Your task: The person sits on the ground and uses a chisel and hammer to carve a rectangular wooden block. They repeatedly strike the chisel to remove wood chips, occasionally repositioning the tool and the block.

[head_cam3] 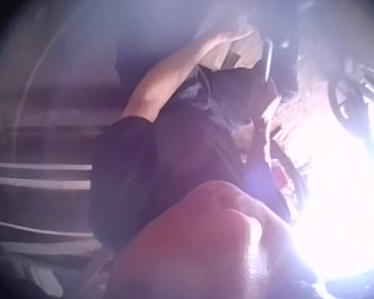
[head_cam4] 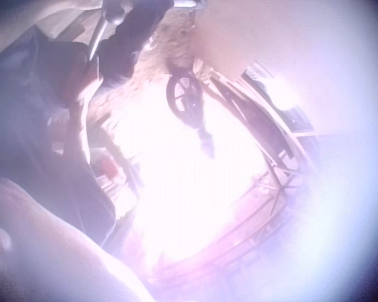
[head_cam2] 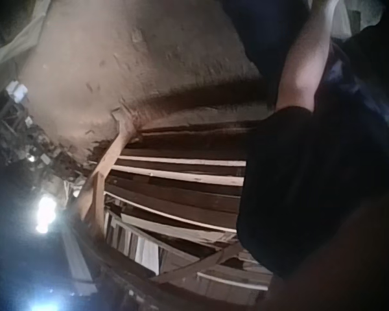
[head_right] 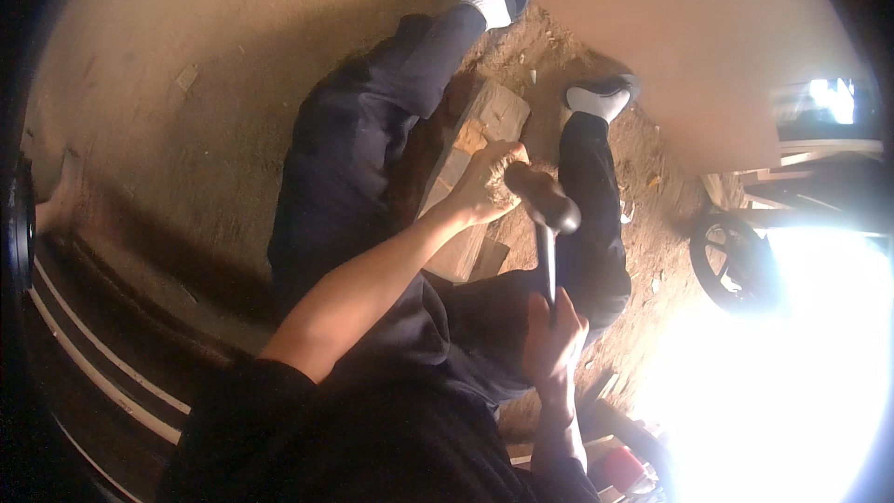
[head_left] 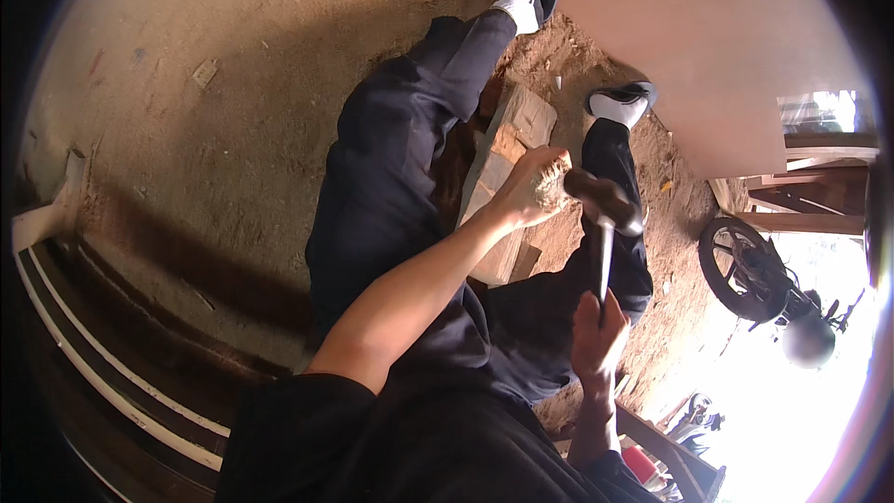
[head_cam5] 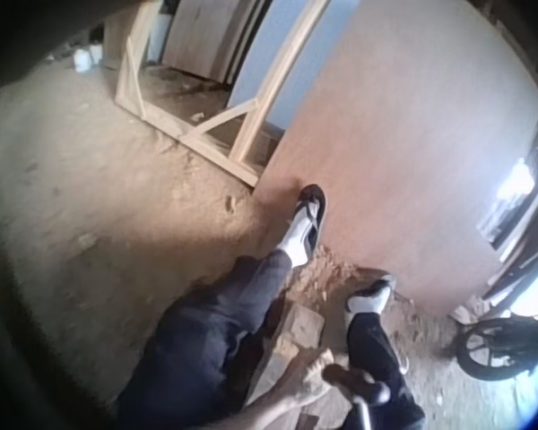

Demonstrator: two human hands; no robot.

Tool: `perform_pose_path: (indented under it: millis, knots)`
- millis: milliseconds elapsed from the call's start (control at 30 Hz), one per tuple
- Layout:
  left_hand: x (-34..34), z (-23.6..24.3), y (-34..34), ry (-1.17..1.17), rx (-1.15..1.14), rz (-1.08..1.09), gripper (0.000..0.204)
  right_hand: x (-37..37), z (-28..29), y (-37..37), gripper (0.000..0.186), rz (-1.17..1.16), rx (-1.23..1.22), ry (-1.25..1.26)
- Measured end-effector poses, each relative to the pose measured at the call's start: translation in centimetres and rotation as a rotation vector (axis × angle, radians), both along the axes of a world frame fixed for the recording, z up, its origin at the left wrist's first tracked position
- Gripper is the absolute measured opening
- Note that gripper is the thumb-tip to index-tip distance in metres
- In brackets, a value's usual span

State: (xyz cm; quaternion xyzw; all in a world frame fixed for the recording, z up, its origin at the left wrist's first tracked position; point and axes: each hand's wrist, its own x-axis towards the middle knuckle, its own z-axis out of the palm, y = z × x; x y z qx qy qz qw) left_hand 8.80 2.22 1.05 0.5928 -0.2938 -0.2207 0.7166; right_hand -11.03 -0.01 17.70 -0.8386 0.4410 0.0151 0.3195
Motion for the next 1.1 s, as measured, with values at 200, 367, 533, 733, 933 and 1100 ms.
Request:
perform_pose_path:
  millis: [200, 367, 533, 733, 933, 1100]
  knots:
    - [-0.5, -0.9, -1.0, 0.232, -0.233, -0.060, 0.029, -1.3, -2.9, -0.1, 0.029, 0.072, -0.101, 0.002]
    - [-1.2, -2.5, -1.3, -0.055, -0.021, 0.150, 0.032, -0.5, -0.3, 1.6, 0.034, -0.182, 0.115, -0.081]
    - [-1.4, -4.2, -1.9, 0.052, -0.091, 0.069, 0.022, -0.4, -2.2, 1.4, 0.039, -0.020, -0.109, -0.201]
    - [0.2, -0.5, -0.6, -0.141, -0.047, 0.098, 0.015, 0.0, -0.4, -0.1, 0.033, 0.040, -0.015, -0.045]
    - [-0.8, -1.6, -1.4, 0.465, -0.329, -0.123, 0.021, 0.3, -1.9, 0.3, 0.035, -0.005, 0.102, 0.017]
    - [-1.8, -3.4, -2.3, 1.178, -0.673, -0.135, 0.018, 0.4, 0.0, 1.1, 0.032, -0.018, 0.017, -0.054]
